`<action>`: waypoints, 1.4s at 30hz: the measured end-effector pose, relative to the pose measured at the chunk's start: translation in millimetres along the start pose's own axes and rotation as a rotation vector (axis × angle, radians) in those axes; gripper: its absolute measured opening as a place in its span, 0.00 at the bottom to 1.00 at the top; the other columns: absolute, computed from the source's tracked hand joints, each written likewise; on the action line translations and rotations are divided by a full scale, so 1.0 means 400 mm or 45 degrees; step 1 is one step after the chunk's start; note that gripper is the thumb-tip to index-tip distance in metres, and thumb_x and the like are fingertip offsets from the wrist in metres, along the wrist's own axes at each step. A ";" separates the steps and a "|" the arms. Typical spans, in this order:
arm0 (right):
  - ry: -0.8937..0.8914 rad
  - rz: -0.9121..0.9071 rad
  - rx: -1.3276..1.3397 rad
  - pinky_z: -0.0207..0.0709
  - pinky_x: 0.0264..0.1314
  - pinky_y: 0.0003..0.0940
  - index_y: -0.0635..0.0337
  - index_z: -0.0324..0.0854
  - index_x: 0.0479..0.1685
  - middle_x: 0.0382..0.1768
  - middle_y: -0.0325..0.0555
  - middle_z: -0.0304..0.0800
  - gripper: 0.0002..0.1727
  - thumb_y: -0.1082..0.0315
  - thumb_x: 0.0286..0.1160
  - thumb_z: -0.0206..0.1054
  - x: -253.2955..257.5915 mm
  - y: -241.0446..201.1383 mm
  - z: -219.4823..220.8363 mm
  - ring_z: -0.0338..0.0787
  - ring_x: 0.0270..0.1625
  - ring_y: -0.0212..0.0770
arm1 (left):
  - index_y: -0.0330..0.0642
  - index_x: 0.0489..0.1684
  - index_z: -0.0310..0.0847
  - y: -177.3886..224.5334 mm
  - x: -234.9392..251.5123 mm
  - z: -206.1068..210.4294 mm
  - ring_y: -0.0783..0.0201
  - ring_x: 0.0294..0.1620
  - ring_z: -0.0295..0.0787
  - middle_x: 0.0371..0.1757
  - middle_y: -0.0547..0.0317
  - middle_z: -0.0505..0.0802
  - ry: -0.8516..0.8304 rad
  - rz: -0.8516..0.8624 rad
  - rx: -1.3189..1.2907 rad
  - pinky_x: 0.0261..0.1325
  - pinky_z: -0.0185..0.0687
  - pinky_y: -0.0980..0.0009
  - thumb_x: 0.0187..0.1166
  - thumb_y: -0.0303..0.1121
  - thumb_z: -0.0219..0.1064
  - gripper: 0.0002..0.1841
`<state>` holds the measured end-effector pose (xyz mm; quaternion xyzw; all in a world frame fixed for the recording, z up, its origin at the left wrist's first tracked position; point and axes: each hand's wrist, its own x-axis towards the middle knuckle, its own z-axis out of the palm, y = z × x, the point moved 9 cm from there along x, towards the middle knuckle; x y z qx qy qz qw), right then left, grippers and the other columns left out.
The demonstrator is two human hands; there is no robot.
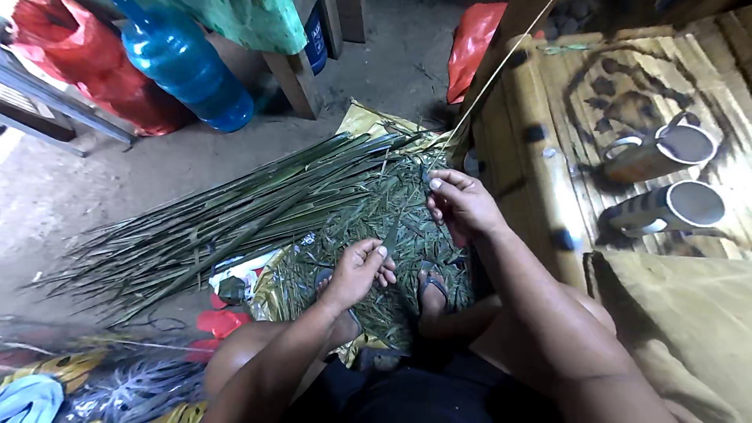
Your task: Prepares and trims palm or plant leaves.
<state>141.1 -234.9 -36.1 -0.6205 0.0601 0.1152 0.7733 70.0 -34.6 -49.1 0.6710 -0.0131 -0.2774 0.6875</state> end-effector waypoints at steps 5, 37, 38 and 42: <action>-0.311 0.055 -0.015 0.80 0.23 0.26 0.60 0.83 0.48 0.22 0.41 0.85 0.10 0.65 0.86 0.59 -0.025 0.054 0.093 0.82 0.19 0.31 | 0.36 0.54 0.74 -0.015 0.003 0.023 0.66 0.27 0.89 0.32 0.57 0.89 -0.107 -0.178 -0.268 0.35 0.90 0.72 0.96 0.33 0.41 0.15; 0.378 -0.138 0.086 0.80 0.22 0.23 0.56 0.77 0.69 0.27 0.34 0.85 0.16 0.63 0.92 0.53 0.030 -0.090 -0.175 0.81 0.20 0.28 | 0.41 0.38 0.77 -0.030 -0.015 0.008 0.72 0.21 0.83 0.22 0.66 0.82 -0.375 -0.010 0.411 0.30 0.86 0.74 0.90 0.33 0.49 0.13; 0.433 -0.154 0.113 0.79 0.22 0.23 0.56 0.77 0.69 0.27 0.34 0.84 0.15 0.63 0.93 0.53 0.027 -0.093 -0.187 0.81 0.20 0.28 | 0.37 0.41 0.81 -0.026 -0.010 0.001 0.69 0.27 0.87 0.27 0.60 0.86 -0.301 0.103 0.725 0.37 0.88 0.70 0.89 0.35 0.53 0.14; 0.308 -0.090 -0.053 0.80 0.23 0.23 0.53 0.78 0.69 0.29 0.35 0.85 0.16 0.60 0.92 0.56 -0.006 -0.065 -0.102 0.82 0.21 0.28 | 0.35 0.54 0.89 -0.013 -0.006 -0.007 0.53 0.48 0.95 0.47 0.45 0.95 0.014 0.425 1.261 0.57 0.88 0.53 0.89 0.39 0.56 0.18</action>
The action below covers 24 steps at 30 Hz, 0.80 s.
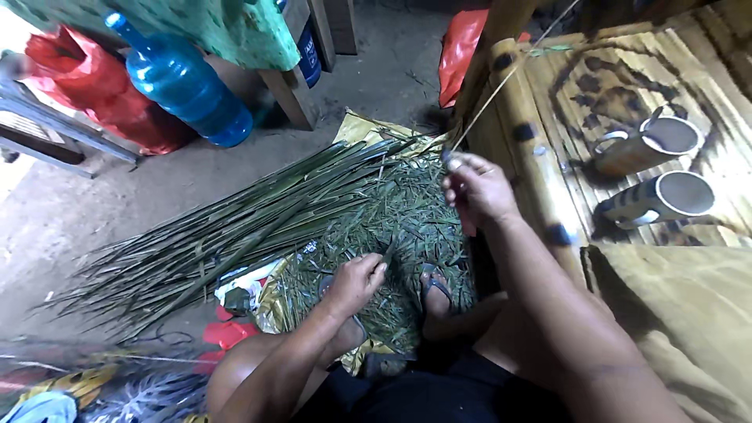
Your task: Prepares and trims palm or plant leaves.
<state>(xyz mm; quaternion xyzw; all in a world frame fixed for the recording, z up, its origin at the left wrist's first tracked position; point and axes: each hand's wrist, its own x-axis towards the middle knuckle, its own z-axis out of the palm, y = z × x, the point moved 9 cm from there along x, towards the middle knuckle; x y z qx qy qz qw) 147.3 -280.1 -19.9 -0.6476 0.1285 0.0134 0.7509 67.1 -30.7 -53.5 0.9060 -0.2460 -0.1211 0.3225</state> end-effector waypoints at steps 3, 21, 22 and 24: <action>-0.283 0.110 -0.061 0.80 0.23 0.26 0.56 0.82 0.67 0.28 0.40 0.86 0.16 0.62 0.90 0.59 -0.060 0.075 0.123 0.81 0.20 0.30 | 0.35 0.52 0.92 0.006 0.008 -0.041 0.60 0.43 0.95 0.43 0.48 0.97 0.287 0.042 -0.036 0.52 0.90 0.63 0.84 0.35 0.62 0.15; 0.264 -0.064 0.136 0.80 0.22 0.24 0.55 0.80 0.65 0.27 0.34 0.85 0.14 0.63 0.92 0.55 0.038 -0.062 -0.123 0.82 0.20 0.29 | 0.40 0.47 0.94 -0.065 -0.013 -0.001 0.54 0.48 0.96 0.45 0.50 0.97 0.076 -0.068 0.229 0.55 0.90 0.54 0.82 0.37 0.62 0.14; 0.287 -0.098 0.156 0.80 0.22 0.24 0.55 0.80 0.64 0.27 0.34 0.85 0.13 0.63 0.92 0.55 0.037 -0.069 -0.133 0.82 0.21 0.28 | 0.41 0.51 0.93 -0.081 -0.008 0.017 0.51 0.54 0.95 0.49 0.49 0.96 -0.116 -0.184 0.275 0.60 0.87 0.50 0.84 0.38 0.59 0.16; 0.311 -0.157 0.174 0.80 0.22 0.24 0.56 0.81 0.63 0.27 0.34 0.86 0.13 0.64 0.92 0.56 0.036 -0.080 -0.145 0.82 0.21 0.29 | 0.41 0.57 0.89 -0.120 -0.008 0.055 0.47 0.62 0.90 0.56 0.46 0.94 -0.447 -0.374 0.352 0.67 0.81 0.44 0.87 0.41 0.56 0.18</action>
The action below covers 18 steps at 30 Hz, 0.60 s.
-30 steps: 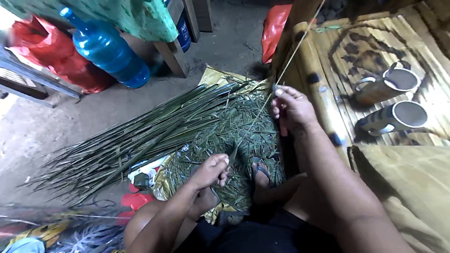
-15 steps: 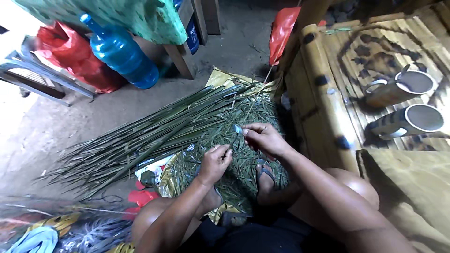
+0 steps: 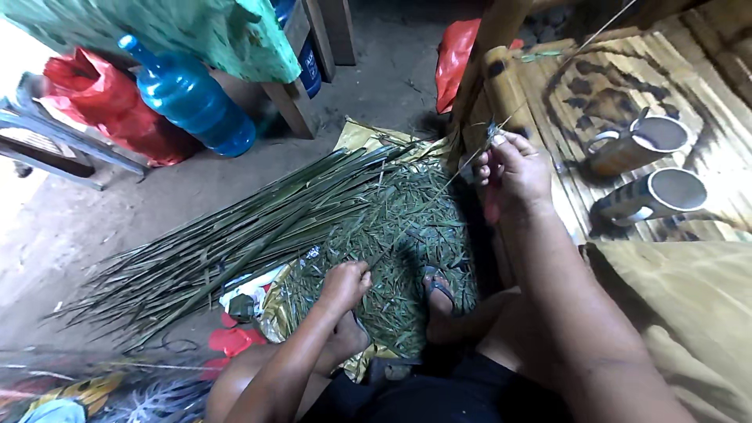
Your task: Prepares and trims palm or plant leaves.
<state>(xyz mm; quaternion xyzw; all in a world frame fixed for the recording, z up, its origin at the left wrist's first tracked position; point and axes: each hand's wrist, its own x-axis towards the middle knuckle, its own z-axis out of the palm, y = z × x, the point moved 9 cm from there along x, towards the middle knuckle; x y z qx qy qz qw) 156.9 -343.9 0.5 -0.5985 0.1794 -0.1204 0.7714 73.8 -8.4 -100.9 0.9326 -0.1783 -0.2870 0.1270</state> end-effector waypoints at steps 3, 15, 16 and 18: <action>-0.037 0.024 0.007 0.79 0.21 0.24 0.55 0.79 0.62 0.26 0.33 0.84 0.12 0.63 0.92 0.54 -0.014 0.007 0.023 0.81 0.20 0.28 | 0.41 0.60 0.88 -0.027 0.019 0.035 0.46 0.68 0.86 0.64 0.45 0.90 -0.099 -0.043 -0.028 0.71 0.78 0.44 0.85 0.41 0.59 0.18; -0.423 0.124 0.009 0.83 0.27 0.29 0.61 0.82 0.61 0.27 0.42 0.86 0.13 0.66 0.90 0.57 -0.182 0.181 0.216 0.83 0.22 0.34 | 0.32 0.81 0.68 0.104 0.044 -0.058 0.62 0.64 0.89 0.70 0.47 0.86 0.185 0.302 -1.283 0.68 0.86 0.64 0.90 0.32 0.53 0.23; -0.455 0.119 0.021 0.83 0.27 0.28 0.62 0.83 0.59 0.26 0.42 0.86 0.13 0.67 0.90 0.57 -0.196 0.188 0.227 0.83 0.22 0.33 | 0.30 0.79 0.69 0.117 0.046 -0.069 0.62 0.62 0.90 0.68 0.47 0.88 0.217 0.346 -1.326 0.67 0.86 0.65 0.90 0.31 0.53 0.22; -0.526 0.095 0.007 0.84 0.27 0.28 0.64 0.84 0.58 0.27 0.42 0.88 0.12 0.69 0.89 0.58 -0.217 0.189 0.242 0.84 0.22 0.33 | 0.26 0.70 0.76 0.141 0.046 -0.089 0.63 0.53 0.93 0.58 0.48 0.92 0.283 0.424 -1.387 0.63 0.90 0.65 0.89 0.27 0.55 0.18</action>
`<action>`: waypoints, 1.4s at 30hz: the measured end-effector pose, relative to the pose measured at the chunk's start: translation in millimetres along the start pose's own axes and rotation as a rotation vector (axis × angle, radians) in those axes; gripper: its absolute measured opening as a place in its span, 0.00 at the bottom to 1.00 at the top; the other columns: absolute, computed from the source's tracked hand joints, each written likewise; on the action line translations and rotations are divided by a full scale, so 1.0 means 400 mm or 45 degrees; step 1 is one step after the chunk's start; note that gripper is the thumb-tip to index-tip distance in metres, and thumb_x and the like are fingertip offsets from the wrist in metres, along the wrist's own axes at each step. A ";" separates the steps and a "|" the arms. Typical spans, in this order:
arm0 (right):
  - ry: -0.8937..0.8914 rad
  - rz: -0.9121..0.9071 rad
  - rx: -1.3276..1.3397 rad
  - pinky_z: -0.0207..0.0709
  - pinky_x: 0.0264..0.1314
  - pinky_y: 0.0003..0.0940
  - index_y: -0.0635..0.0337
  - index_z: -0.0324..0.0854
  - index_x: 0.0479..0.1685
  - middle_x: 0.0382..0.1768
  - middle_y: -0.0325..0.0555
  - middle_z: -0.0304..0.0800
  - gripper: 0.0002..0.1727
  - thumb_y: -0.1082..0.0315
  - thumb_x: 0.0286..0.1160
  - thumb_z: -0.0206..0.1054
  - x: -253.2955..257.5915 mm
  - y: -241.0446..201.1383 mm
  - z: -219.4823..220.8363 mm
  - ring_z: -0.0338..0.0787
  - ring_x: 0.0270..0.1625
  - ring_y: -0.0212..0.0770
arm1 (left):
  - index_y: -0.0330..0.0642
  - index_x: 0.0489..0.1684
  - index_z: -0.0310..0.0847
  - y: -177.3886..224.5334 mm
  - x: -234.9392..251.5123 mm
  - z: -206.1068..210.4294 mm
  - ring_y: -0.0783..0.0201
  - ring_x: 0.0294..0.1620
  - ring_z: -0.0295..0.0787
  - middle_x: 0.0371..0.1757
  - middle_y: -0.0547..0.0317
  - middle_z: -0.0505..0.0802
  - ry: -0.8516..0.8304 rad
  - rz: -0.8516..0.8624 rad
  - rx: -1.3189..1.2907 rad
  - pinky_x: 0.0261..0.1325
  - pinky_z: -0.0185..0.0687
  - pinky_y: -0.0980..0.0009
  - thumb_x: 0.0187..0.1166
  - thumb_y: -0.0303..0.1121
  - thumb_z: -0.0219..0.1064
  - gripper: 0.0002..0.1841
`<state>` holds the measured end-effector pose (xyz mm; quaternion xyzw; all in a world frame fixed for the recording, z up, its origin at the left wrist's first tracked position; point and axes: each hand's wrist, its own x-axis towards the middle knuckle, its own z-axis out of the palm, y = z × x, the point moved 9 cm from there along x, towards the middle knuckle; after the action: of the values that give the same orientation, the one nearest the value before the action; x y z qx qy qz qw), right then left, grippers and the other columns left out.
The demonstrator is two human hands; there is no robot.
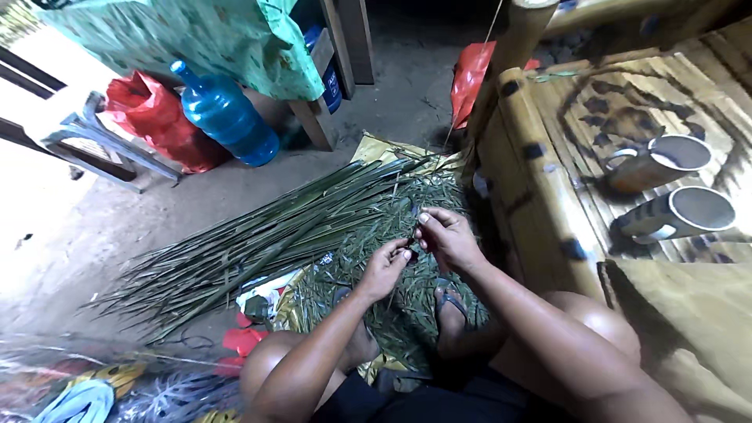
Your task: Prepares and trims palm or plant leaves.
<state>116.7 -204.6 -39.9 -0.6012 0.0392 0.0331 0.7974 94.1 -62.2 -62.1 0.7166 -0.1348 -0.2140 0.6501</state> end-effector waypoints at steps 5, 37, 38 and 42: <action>-0.050 -0.050 -0.266 0.84 0.29 0.29 0.64 0.86 0.60 0.30 0.43 0.90 0.14 0.66 0.88 0.60 0.017 -0.058 -0.040 0.85 0.24 0.33 | 0.30 0.59 0.85 0.021 0.004 0.007 0.67 0.44 0.94 0.42 0.56 0.95 0.034 0.077 0.220 0.57 0.91 0.67 0.91 0.28 0.52 0.16; 0.167 -0.315 -0.476 0.86 0.28 0.31 0.61 0.80 0.70 0.34 0.42 0.90 0.18 0.64 0.89 0.59 0.005 -0.201 -0.162 0.86 0.25 0.32 | 0.30 0.63 0.77 0.073 -0.059 -0.401 0.58 0.45 0.95 0.54 0.46 0.91 0.876 -0.050 0.358 0.55 0.93 0.57 0.95 0.33 0.45 0.17; 0.113 -0.168 -0.429 0.86 0.27 0.34 0.59 0.78 0.74 0.34 0.45 0.90 0.20 0.64 0.88 0.59 0.009 -0.156 -0.138 0.86 0.24 0.36 | 0.31 0.64 0.75 0.113 -0.071 -0.408 0.59 0.46 0.95 0.56 0.49 0.90 0.928 0.079 0.177 0.57 0.93 0.58 0.96 0.34 0.42 0.18; 0.085 0.223 -0.193 0.85 0.28 0.32 0.56 0.68 0.84 0.32 0.46 0.88 0.25 0.63 0.90 0.59 0.009 -0.042 -0.090 0.86 0.24 0.36 | 0.41 0.55 0.73 0.223 -0.120 -0.428 0.58 0.48 0.92 0.51 0.55 0.90 1.039 0.477 -0.462 0.59 0.89 0.57 0.95 0.33 0.32 0.19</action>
<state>121.3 -243.6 -34.1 -0.6547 0.1155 0.0855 0.7421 142.3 99.4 43.1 0.5806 0.0441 0.1853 0.7916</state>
